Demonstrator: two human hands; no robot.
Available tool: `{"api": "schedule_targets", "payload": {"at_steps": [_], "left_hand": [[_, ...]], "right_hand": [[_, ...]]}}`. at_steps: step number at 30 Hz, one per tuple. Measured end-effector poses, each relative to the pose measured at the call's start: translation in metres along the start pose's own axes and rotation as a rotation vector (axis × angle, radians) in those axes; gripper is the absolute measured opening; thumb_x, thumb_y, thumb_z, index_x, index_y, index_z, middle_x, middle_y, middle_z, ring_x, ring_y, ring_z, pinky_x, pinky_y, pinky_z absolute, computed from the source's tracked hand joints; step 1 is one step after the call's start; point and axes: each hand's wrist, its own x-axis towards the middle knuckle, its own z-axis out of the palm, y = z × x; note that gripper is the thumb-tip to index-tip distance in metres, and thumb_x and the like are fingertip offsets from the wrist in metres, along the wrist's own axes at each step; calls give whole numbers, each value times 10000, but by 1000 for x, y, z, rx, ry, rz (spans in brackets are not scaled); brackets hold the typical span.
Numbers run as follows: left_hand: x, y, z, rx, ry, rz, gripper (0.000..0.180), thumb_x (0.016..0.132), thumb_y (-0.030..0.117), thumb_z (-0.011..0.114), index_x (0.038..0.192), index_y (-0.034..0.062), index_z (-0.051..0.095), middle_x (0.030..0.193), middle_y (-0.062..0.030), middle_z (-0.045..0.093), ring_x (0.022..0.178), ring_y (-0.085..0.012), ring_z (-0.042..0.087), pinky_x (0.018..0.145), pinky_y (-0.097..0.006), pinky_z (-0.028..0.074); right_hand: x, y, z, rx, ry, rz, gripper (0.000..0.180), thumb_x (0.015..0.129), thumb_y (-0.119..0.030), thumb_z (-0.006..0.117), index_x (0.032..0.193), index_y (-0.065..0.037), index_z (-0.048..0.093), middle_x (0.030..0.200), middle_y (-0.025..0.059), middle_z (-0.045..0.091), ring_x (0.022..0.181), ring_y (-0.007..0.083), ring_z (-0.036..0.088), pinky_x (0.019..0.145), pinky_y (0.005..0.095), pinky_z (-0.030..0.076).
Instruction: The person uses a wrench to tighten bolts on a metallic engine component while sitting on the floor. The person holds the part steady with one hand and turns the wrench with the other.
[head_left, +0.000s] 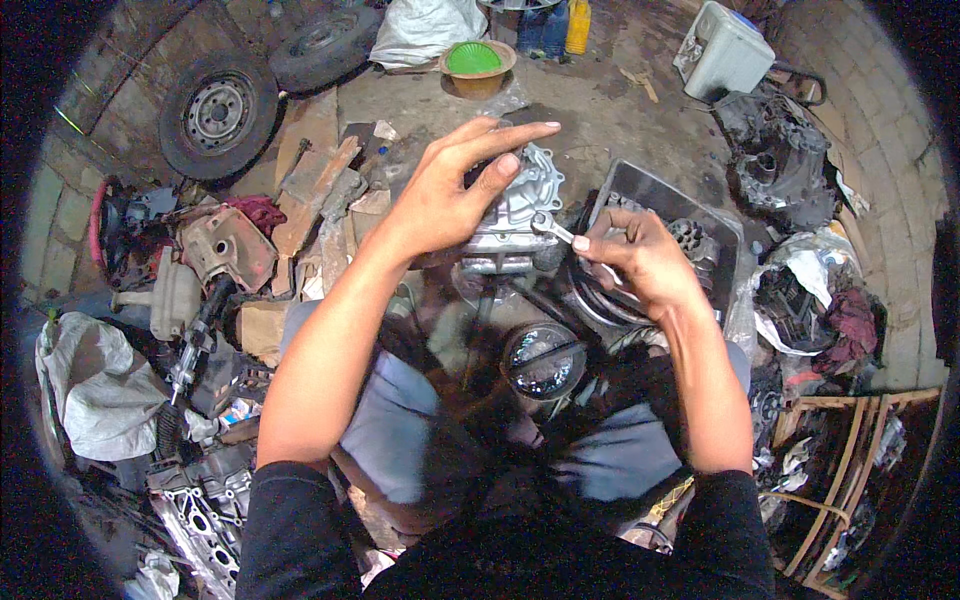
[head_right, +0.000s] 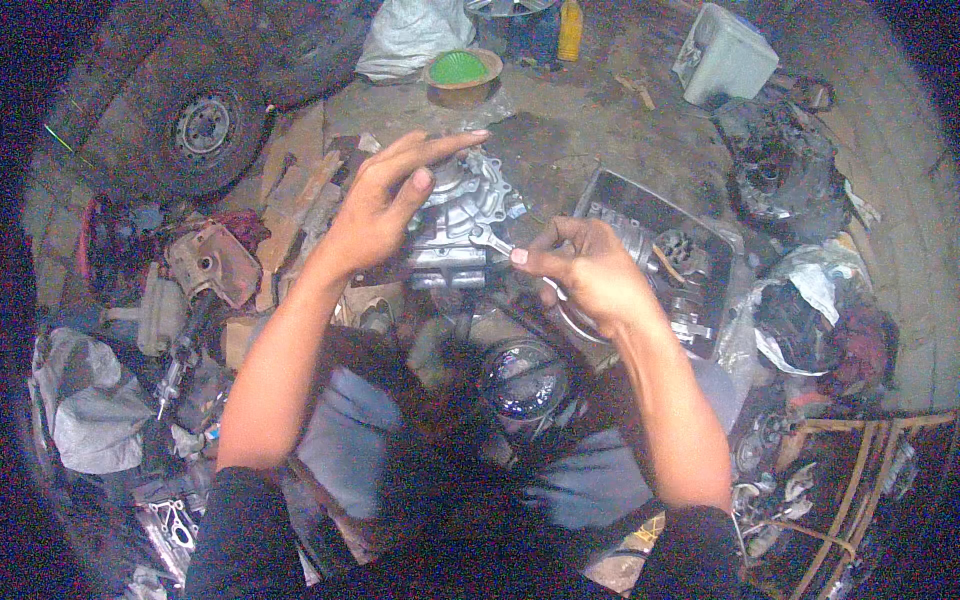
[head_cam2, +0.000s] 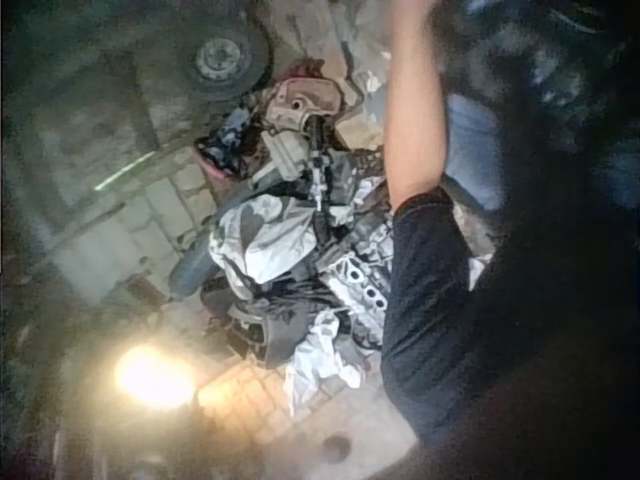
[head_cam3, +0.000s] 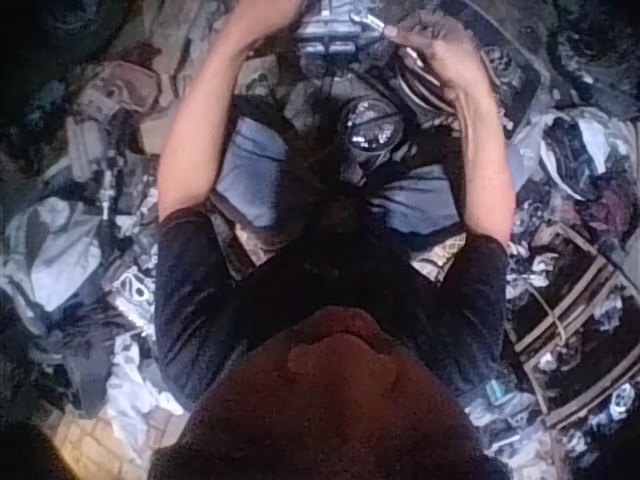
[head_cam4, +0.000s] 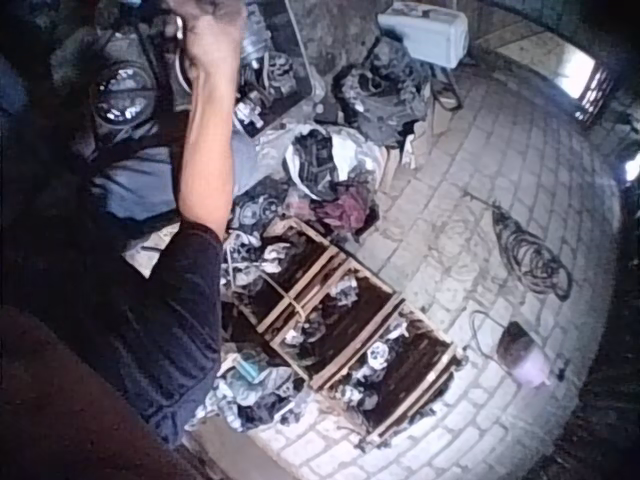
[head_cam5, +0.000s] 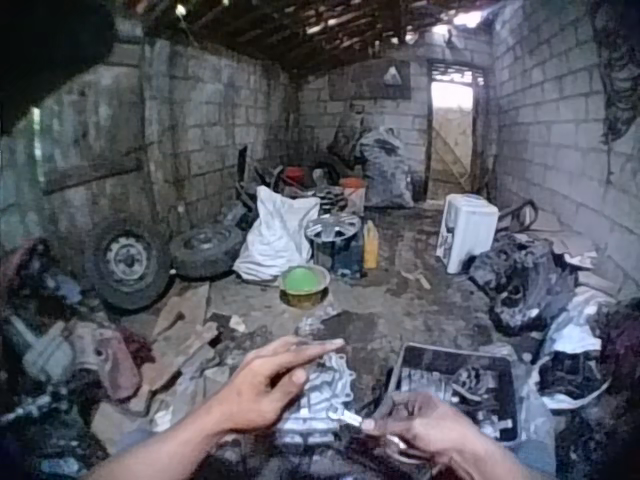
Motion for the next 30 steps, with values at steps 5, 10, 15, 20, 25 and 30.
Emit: {"api": "schedule_targets", "payload": {"at_steps": [5, 10, 15, 20, 25, 30], "left_hand": [[1, -4, 1, -10, -4, 15, 585, 1044, 500, 405, 1345, 62, 648, 1305, -159, 670, 1138, -330, 623, 1039, -423, 439], [2, -6, 1, -14, -18, 26, 580, 1045, 496, 402, 1347, 64, 644, 1343, -137, 660, 1174, -326, 616, 1065, -426, 430], [2, -6, 0, 11, -19, 44, 574, 1047, 484, 398, 1360, 66, 634, 1321, -145, 667, 1167, -324, 619, 1063, -426, 430], [3, -3, 1, -40, -19, 28, 569, 1048, 475, 398, 1368, 65, 630, 1275, -170, 678, 1143, -325, 625, 1047, -427, 437], [3, -2, 1, -30, -7, 22, 581, 1039, 499, 417, 1373, 73, 628, 1276, -172, 672, 1125, -328, 627, 1033, -428, 442], [1, -3, 1, -28, -7, 5, 605, 1032, 533, 424, 1370, 76, 632, 1254, -173, 677, 1121, -325, 629, 1028, -425, 444]], "right_hand": [[31, -16, -32, -274, -246, -34, 269, 816, -259, 821, 766, -36, 680, 610, 29, 606, 543, 127, 537, 523, 311, 371], [42, -28, -46, -441, -259, -92, 278, 845, -304, 793, 783, -44, 715, 600, 6, 598, 544, 112, 530, 513, 299, 371], [27, -20, -67, 21, -117, -126, 323, 918, -261, 733, 1132, -19, 711, 743, -30, 601, 645, 76, 521, 570, 251, 420], [0, 6, -29, 380, -287, -136, 426, 941, -265, 710, 1261, 10, 645, 908, 35, 685, 737, 78, 550, 712, 234, 465], [-32, 12, 28, 199, -249, 11, 270, 986, -224, 652, 1116, 13, 662, 883, 84, 721, 582, 64, 505, 488, 226, 372], [-32, 16, 66, 331, -230, 23, 188, 1001, -178, 625, 1072, -4, 615, 900, 102, 719, 659, 130, 655, 526, 259, 519]]}}
